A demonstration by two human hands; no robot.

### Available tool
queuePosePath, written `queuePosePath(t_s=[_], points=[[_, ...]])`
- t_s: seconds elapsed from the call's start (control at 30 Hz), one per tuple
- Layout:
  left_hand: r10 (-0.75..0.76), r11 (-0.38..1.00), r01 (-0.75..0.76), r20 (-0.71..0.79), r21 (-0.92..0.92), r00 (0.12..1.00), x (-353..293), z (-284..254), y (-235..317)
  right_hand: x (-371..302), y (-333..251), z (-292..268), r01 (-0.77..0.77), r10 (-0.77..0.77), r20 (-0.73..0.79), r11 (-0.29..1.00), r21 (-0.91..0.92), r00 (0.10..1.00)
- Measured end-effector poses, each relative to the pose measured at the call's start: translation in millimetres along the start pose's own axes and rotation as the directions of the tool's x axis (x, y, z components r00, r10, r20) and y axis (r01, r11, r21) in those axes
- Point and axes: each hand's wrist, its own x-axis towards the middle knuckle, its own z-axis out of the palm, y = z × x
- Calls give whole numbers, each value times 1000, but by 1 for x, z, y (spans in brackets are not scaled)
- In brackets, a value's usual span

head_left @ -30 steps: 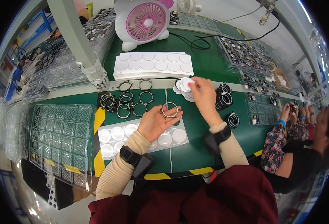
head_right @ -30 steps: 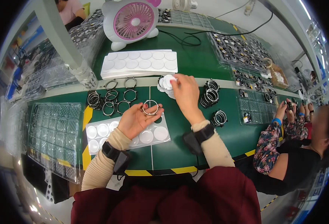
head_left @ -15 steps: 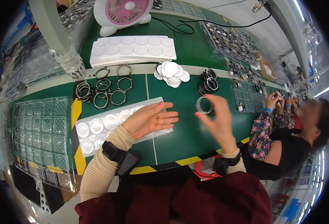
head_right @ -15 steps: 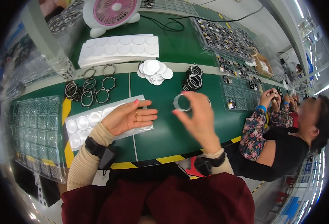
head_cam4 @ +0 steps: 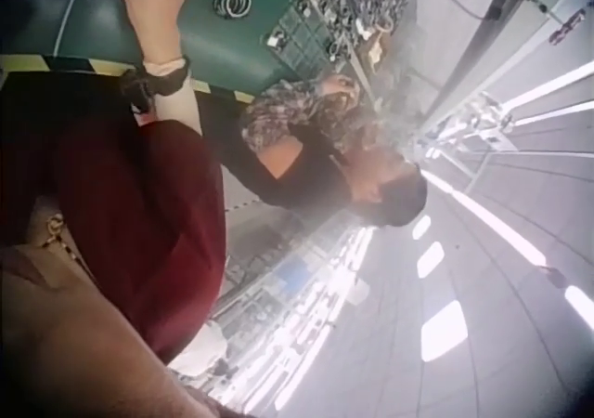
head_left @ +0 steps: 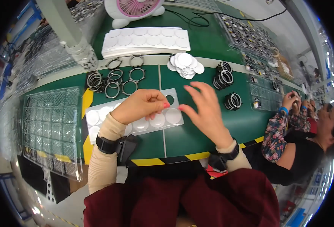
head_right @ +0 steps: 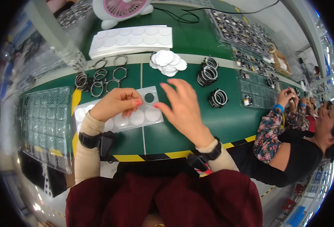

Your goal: The person assembles watch components by hand, pressing a white disc into a metal frame and then applying a small circular sticker to the back. The person repeats this process, placing the finished units onto a tray.

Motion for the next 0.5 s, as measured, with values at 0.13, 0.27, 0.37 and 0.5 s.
queuePosePath(t_s=[0.13,0.27,0.37,0.5], points=[[213,579,207,-392,789,895,-27,17,-14,26,-13,25,14,-21,251,1000,28,968],[402,580,25,-313,814,861,-25,23,-38,48,-17,21,-187,99,626,979,76,774],[403,613,-62,-244,788,882,-19,27,-37,51,-12,17,-354,139,773,928,117,619],[407,634,-101,-221,767,886,-15,28,-38,38,-6,23,-436,-13,704,777,454,710]])
